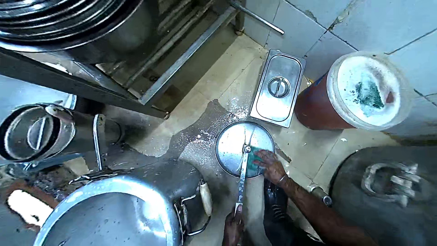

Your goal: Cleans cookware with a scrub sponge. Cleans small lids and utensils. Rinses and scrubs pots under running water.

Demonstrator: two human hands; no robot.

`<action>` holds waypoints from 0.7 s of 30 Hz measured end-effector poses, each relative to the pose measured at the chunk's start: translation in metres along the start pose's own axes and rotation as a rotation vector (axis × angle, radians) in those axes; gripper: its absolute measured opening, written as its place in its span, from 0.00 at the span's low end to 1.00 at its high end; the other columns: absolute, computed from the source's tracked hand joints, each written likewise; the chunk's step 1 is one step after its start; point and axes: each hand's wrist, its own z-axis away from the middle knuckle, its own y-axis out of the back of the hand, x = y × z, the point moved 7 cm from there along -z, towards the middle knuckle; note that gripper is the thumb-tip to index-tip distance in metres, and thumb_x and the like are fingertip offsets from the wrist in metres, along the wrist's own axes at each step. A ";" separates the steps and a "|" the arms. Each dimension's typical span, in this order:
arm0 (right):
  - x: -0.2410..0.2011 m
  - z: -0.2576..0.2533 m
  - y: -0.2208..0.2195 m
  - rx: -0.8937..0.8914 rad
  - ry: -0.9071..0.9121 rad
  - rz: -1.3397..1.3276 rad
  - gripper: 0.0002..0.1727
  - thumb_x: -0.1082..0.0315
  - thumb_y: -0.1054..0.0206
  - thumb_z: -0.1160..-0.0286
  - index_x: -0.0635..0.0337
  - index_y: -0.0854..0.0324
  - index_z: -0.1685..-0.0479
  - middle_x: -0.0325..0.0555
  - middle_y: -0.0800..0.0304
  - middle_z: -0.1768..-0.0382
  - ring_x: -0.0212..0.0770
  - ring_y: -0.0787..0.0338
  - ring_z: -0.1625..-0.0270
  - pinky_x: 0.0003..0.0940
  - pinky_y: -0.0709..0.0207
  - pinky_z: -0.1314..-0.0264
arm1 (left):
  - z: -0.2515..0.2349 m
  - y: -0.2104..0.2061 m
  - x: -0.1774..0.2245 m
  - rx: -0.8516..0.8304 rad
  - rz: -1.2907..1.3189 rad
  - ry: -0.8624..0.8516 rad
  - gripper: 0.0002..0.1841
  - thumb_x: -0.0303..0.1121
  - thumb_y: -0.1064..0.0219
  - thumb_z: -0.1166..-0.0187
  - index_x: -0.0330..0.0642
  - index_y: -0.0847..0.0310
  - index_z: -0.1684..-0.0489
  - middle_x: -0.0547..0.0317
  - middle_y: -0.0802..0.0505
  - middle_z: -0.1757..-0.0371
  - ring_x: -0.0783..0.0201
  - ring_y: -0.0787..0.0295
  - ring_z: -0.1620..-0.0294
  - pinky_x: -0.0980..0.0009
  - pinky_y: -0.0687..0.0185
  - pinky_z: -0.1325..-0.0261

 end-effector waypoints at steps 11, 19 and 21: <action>0.026 -0.026 0.032 0.009 -0.338 -0.028 0.20 0.67 0.38 0.16 0.54 0.14 0.28 0.55 0.22 0.19 0.58 0.27 0.15 0.58 0.34 0.12 | 0.006 -0.011 0.000 0.018 -0.010 0.000 0.23 0.44 0.53 0.04 0.33 0.24 0.63 0.62 0.24 0.87 0.68 0.31 0.91 0.72 0.29 0.85; 0.015 -0.007 0.013 0.076 -0.181 -0.045 0.23 0.77 0.36 0.27 0.47 0.08 0.36 0.46 0.18 0.21 0.55 0.26 0.14 0.64 0.35 0.14 | 0.003 -0.010 0.004 0.020 -0.016 -0.034 0.24 0.44 0.54 0.04 0.33 0.24 0.65 0.62 0.24 0.87 0.69 0.31 0.91 0.74 0.29 0.86; 0.052 -0.033 0.032 0.099 -0.354 -0.065 0.22 0.75 0.39 0.22 0.52 0.11 0.32 0.51 0.19 0.20 0.58 0.23 0.17 0.63 0.31 0.17 | 0.002 -0.013 0.006 0.020 0.000 -0.046 0.23 0.43 0.53 0.04 0.32 0.24 0.64 0.61 0.24 0.87 0.69 0.30 0.91 0.73 0.29 0.86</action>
